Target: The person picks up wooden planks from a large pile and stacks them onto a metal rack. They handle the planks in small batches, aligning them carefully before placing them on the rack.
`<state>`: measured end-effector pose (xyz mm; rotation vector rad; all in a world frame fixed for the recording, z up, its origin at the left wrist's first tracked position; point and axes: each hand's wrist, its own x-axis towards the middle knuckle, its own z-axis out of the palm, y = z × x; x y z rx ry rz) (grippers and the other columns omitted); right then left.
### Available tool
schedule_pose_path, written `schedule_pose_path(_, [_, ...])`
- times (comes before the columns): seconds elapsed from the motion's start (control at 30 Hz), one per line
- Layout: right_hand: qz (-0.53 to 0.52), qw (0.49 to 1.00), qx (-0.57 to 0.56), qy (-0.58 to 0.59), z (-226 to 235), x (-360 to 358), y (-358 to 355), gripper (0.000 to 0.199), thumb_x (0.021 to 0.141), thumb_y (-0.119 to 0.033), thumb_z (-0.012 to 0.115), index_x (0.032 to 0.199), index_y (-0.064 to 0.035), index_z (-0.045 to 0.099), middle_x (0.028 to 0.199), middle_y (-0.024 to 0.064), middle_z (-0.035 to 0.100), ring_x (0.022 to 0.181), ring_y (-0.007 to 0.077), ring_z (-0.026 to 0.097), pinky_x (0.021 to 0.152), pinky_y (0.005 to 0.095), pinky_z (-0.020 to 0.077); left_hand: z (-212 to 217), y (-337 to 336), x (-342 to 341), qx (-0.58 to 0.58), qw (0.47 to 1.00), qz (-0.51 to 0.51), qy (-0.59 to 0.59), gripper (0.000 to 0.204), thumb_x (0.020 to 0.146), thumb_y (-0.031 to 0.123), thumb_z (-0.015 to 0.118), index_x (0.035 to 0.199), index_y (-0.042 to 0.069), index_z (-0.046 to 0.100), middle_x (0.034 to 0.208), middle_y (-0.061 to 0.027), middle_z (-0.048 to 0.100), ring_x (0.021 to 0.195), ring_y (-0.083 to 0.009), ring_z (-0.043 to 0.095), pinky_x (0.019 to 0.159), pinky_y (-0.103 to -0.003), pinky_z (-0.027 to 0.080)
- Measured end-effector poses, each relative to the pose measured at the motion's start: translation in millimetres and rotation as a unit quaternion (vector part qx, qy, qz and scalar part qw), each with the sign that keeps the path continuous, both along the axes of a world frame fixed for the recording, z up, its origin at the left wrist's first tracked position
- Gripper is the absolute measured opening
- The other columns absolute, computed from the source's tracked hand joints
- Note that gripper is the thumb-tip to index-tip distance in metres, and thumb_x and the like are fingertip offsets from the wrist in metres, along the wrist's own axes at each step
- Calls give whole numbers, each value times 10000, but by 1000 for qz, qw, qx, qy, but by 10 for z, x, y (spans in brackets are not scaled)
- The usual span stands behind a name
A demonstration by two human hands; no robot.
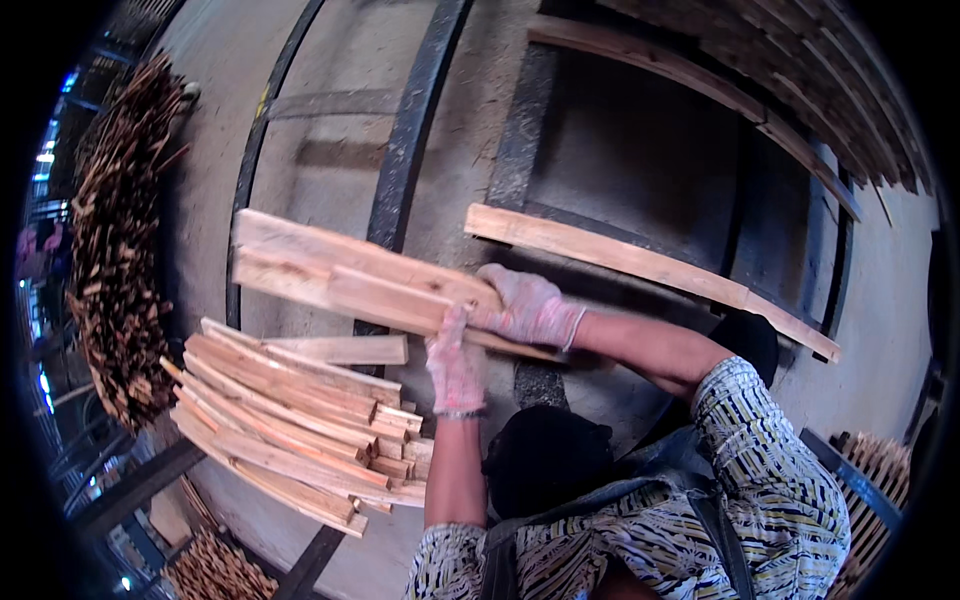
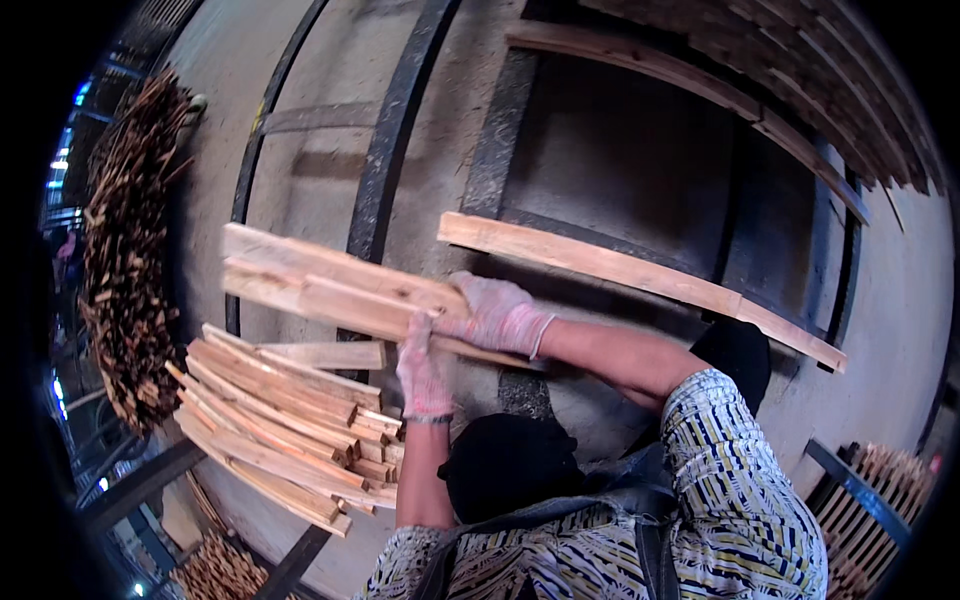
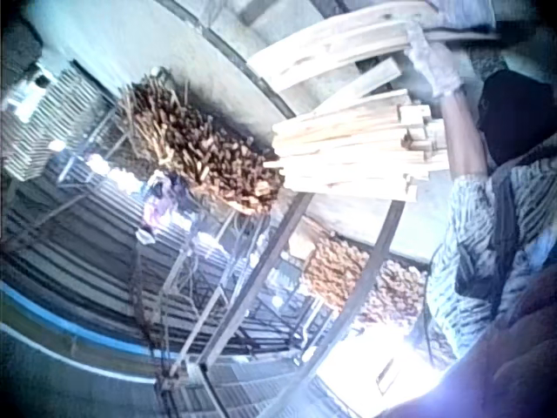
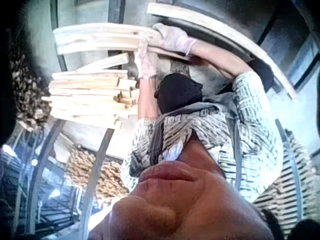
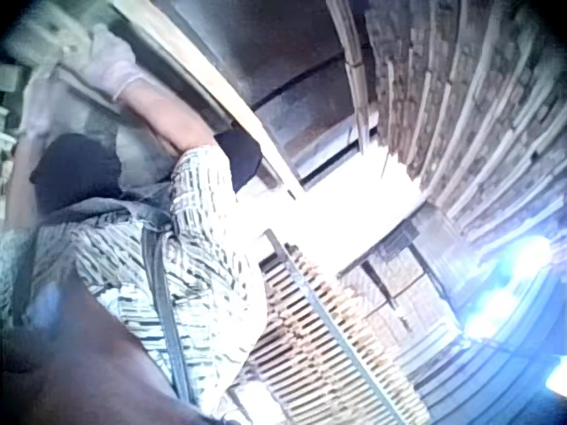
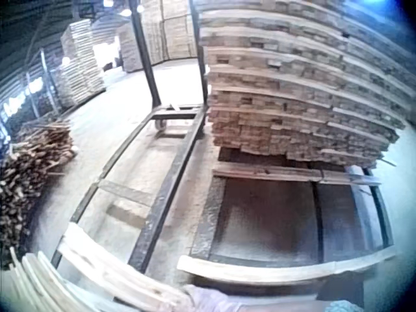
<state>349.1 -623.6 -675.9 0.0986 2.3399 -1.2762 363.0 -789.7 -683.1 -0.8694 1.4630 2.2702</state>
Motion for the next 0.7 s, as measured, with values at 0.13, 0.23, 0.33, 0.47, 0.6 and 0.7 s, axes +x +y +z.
schedule_pose_path(0.13, [-69, 969, -107, 214, 381, 131, -29, 904, 733, -752, 693, 1207, 10, 584, 1082, 244, 660, 1036, 418, 650, 889, 468, 526, 558, -69, 13, -5, 981, -66, 185, 742, 831, 197, 813, 1421, -29, 423, 1277, -127, 578, 1151, -256, 594, 1039, -392, 486])
schedule_pose_path(0.23, [-73, 945, -112, 299, 659, 86, 12, 917, 710, -764, 704, 1194, 6, 594, 1067, 227, 644, 1033, 405, 637, 904, 454, 517, 985, -39, 12, -12, 969, -109, 219, 848, 760, 221, 886, 1441, 36, 417, 1355, -111, 528, 1237, -272, 544, 1073, -451, 462])
schedule_pose_path(0.33, [-47, 935, -142, 321, 675, 132, 184, 968, 664, -717, 769, 1282, -5, 551, 1123, 225, 620, 1071, 393, 618, 949, 434, 504, 733, -252, 103, -164, 917, -185, 314, 929, 736, 331, 916, 1454, 46, 402, 1389, -116, 518, 1269, -267, 524, 1076, -456, 460])
schedule_pose_path(0.47, [-22, 949, -106, 297, 437, 349, 315, 1018, 648, -600, 851, 1386, -21, 457, 1229, 222, 585, 1144, 391, 591, 1000, 443, 481, 664, -182, 84, -253, 825, -273, 426, 782, 768, 271, 896, 1402, 45, 500, 1393, -127, 547, 1246, -252, 564, 1069, -409, 468])
schedule_pose_path(0.6, [-16, 947, -111, 300, 255, 441, 304, 984, 674, -558, 861, 1389, -22, 449, 1271, 228, 571, 1209, 397, 564, 1048, 432, 460, 328, -126, 127, -247, 788, -374, 422, 679, 833, 239, 839, 1406, 71, 516, 1383, -125, 569, 1242, -253, 573, 1084, -406, 450])
schedule_pose_path(0.7, [-19, 964, -123, 236, 43, 447, 400, 941, 714, -561, 842, 1384, -25, 457, 1297, 228, 562, 1231, 394, 555, 1066, 427, 449, 319, 37, 100, -208, 815, -407, 357, 595, 826, 205, 849, 1339, 62, 583, 1289, -88, 629, 1180, -216, 599, 1040, -380, 481])
